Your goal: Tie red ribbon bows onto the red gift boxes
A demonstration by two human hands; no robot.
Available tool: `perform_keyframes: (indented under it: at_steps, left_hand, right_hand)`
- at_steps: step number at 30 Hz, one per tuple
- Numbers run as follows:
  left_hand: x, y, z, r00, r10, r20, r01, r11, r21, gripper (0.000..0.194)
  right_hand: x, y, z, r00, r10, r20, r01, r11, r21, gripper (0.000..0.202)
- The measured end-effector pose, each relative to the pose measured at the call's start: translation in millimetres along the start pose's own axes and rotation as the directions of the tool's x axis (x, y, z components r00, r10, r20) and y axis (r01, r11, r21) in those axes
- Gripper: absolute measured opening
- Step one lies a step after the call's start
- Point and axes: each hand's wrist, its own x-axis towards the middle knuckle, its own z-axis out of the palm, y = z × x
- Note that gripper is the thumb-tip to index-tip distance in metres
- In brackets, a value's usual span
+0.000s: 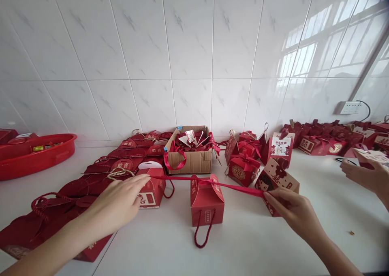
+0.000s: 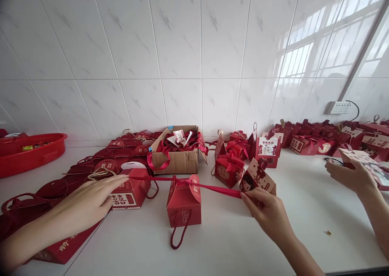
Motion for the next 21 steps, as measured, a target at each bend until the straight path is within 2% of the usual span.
perform_keyframes:
  at_steps: [4, 7, 10, 13, 18, 21]
  left_hand:
    - [-16, 10, 3.7, 0.999, -0.027, -0.033, 0.029, 0.998, 0.057, 0.060]
    - [-27, 20, 6.4, 0.996, -0.052, 0.077, 0.047, 0.996, 0.070, 0.063]
    - [-39, 26, 12.1, 0.971, -0.069, 0.229, 0.061, 0.997, 0.041, 0.065]
    - [-47, 27, 21.5, 0.942, -0.082, 0.326, 0.083, 0.997, 0.012, 0.064]
    - [-54, 20, 41.2, 0.937, -0.060, 0.344, 0.107, 0.987, -0.119, 0.056]
    - [-55, 12, 52.9, 0.951, -0.056, 0.303, 0.122, 0.971, -0.204, 0.059]
  right_hand:
    - [-10, 4, 5, 0.975, -0.205, -0.090, 0.185, 0.964, -0.193, 0.027]
    - [-9, 7, 10, 0.957, -0.277, -0.088, 0.247, 0.934, -0.258, 0.024]
    - [-8, 13, 15, 0.952, -0.290, -0.097, 0.249, 0.920, -0.304, 0.025]
    - [-11, 22, 19, 0.955, -0.282, -0.087, 0.236, 0.907, -0.350, 0.026]
    - [-18, 40, 22, 0.954, -0.294, -0.065, 0.243, 0.879, -0.409, 0.023]
    - [-21, 47, 19, 0.941, -0.330, -0.071, 0.267, 0.855, -0.444, 0.021]
